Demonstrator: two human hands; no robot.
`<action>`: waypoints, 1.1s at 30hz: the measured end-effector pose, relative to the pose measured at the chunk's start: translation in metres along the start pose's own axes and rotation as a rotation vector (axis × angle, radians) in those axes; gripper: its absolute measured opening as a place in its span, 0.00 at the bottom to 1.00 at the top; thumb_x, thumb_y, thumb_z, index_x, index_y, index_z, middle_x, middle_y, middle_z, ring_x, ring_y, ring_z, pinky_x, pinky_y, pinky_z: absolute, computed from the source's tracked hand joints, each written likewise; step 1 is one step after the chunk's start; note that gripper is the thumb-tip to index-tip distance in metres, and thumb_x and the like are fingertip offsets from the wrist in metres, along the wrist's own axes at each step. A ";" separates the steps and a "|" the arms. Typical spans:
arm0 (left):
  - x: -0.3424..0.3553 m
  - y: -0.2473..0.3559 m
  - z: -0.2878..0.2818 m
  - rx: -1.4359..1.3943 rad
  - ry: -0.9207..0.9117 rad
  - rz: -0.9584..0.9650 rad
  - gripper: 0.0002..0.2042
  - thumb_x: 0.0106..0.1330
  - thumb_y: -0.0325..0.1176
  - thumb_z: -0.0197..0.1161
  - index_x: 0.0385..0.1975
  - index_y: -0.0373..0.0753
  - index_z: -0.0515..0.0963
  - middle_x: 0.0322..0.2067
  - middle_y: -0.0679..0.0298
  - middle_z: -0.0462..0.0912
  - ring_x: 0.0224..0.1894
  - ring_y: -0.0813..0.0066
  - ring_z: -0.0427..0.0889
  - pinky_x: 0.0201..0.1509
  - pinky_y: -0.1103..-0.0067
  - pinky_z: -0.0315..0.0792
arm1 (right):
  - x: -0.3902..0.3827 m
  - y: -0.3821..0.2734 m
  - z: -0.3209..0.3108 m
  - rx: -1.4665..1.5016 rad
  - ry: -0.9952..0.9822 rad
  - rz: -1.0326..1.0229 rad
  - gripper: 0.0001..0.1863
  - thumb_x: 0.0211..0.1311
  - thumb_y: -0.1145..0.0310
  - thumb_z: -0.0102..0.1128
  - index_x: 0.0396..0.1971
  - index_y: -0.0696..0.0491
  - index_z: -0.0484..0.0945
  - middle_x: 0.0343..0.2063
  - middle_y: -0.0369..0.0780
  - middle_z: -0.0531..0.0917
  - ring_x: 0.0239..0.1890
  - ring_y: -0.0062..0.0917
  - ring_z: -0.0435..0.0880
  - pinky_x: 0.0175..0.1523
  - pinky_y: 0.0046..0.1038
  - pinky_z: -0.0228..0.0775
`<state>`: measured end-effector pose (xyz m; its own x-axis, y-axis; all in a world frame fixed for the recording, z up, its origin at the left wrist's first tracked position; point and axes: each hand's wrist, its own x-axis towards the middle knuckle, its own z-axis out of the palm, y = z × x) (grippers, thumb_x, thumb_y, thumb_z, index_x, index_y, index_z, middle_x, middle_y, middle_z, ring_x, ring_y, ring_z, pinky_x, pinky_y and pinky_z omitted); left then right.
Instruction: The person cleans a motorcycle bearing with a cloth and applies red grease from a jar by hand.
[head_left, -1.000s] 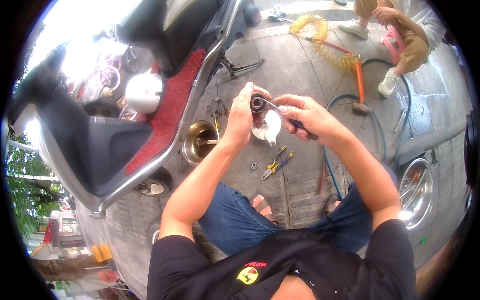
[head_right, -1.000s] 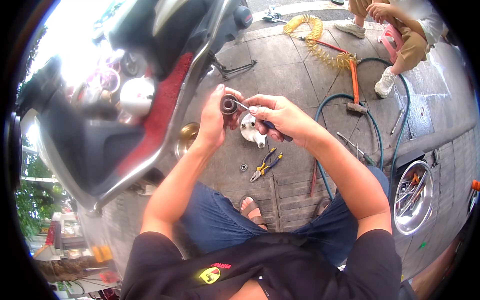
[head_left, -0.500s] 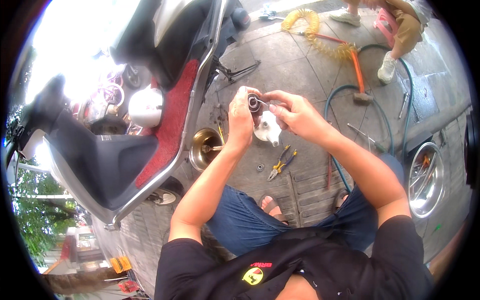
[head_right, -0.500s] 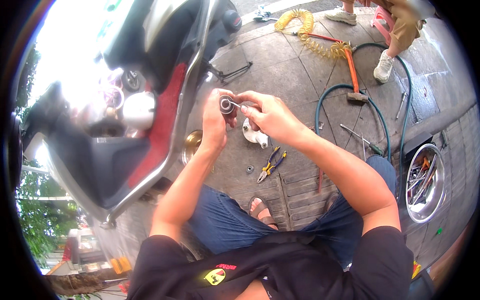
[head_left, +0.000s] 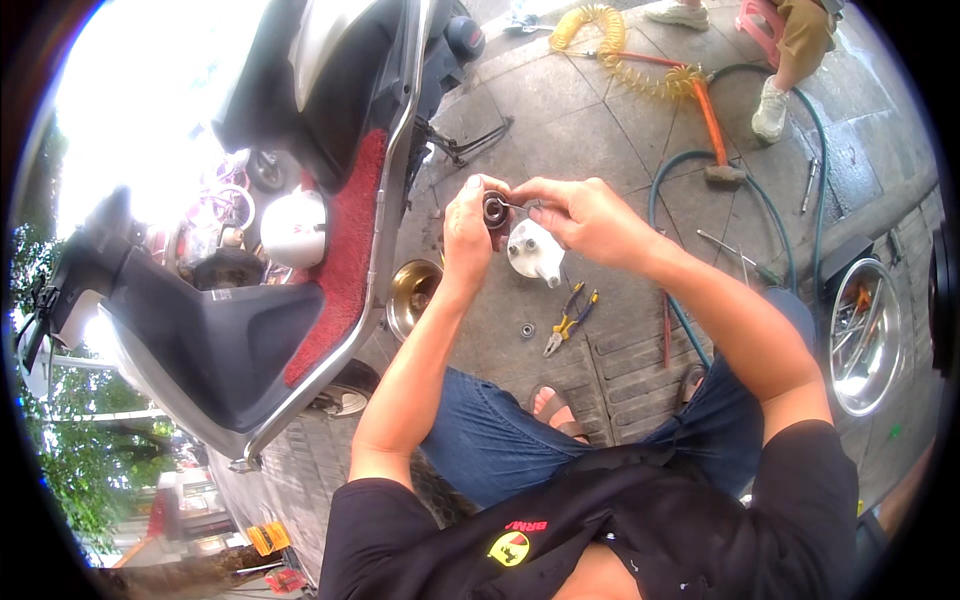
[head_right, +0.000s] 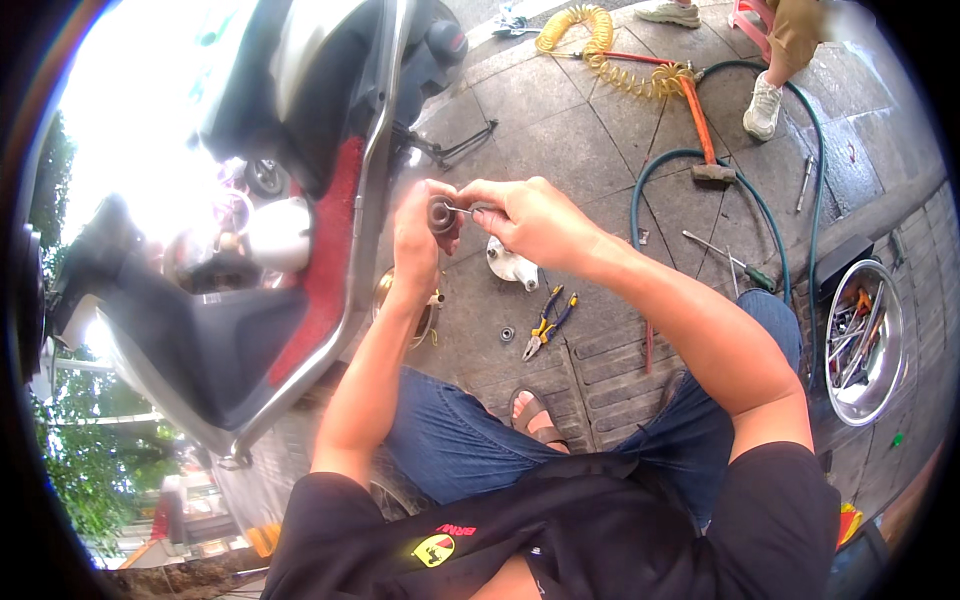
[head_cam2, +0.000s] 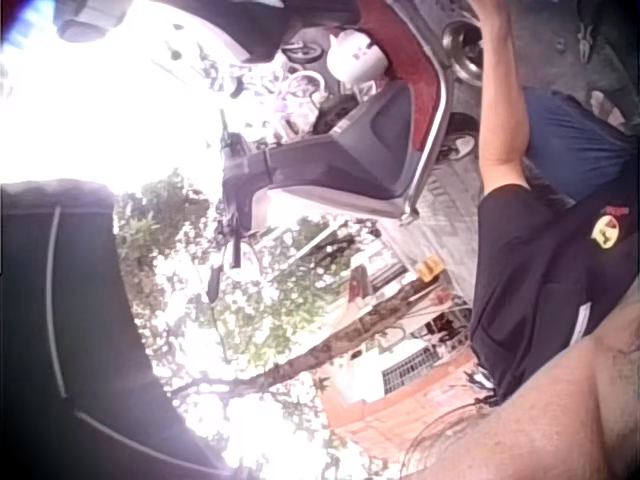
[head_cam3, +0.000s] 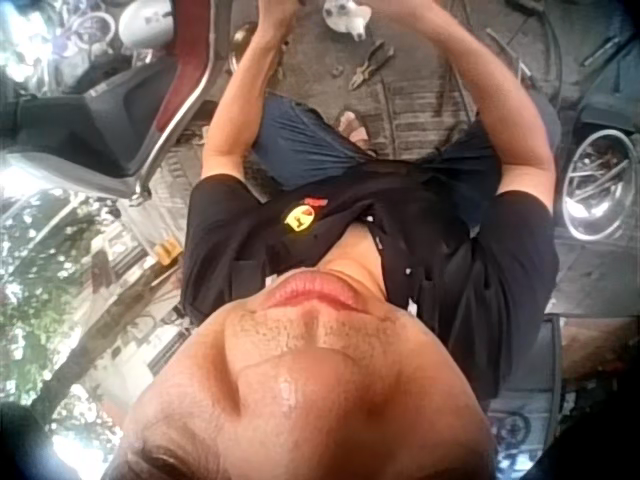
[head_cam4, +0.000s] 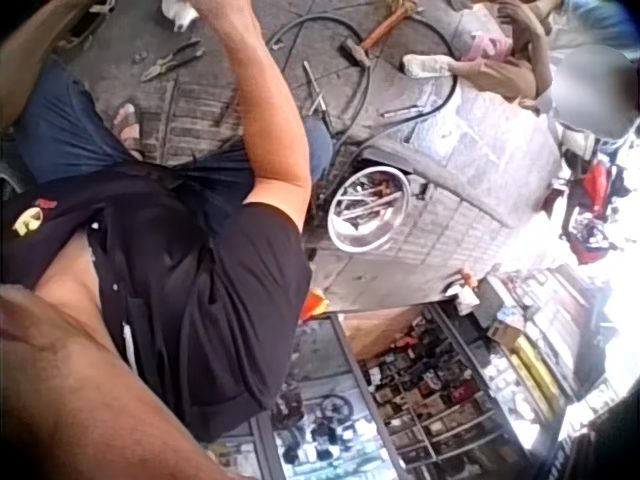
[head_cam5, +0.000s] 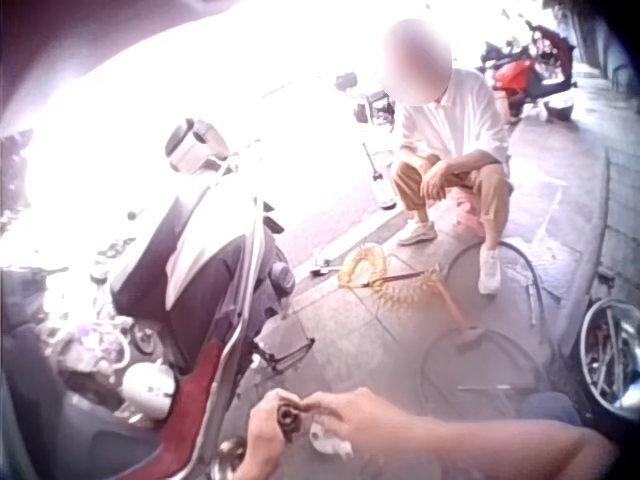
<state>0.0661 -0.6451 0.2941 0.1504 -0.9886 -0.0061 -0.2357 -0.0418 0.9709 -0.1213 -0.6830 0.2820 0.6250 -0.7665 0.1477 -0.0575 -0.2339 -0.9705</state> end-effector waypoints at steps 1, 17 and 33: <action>0.000 -0.001 0.002 -0.023 0.012 -0.006 0.20 0.75 0.46 0.39 0.33 0.40 0.75 0.20 0.67 0.76 0.17 0.84 0.70 0.18 0.85 0.63 | 0.000 0.004 0.003 -0.077 0.049 -0.055 0.14 0.66 0.68 0.54 0.50 0.51 0.78 0.30 0.45 0.85 0.29 0.33 0.84 0.36 0.33 0.73; -0.005 -0.003 0.033 -0.511 0.293 -0.160 0.19 0.75 0.48 0.38 0.35 0.41 0.71 0.21 0.65 0.74 0.19 0.78 0.71 0.19 0.80 0.65 | 0.000 0.024 0.033 -0.501 0.392 -0.409 0.20 0.60 0.70 0.54 0.54 0.46 0.76 0.26 0.39 0.84 0.27 0.33 0.85 0.29 0.33 0.75; 0.000 -0.004 0.020 -0.894 0.192 -0.292 0.24 0.75 0.55 0.39 0.41 0.40 0.73 0.28 0.62 0.77 0.30 0.71 0.75 0.34 0.74 0.69 | -0.002 0.006 0.024 -0.443 0.329 -0.584 0.25 0.55 0.75 0.59 0.55 0.44 0.76 0.25 0.37 0.82 0.23 0.31 0.82 0.27 0.30 0.74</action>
<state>0.0479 -0.6476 0.2852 0.2602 -0.9128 -0.3147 0.6441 -0.0787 0.7609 -0.1041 -0.6687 0.2712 0.3917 -0.5677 0.7241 -0.1389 -0.8145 -0.5633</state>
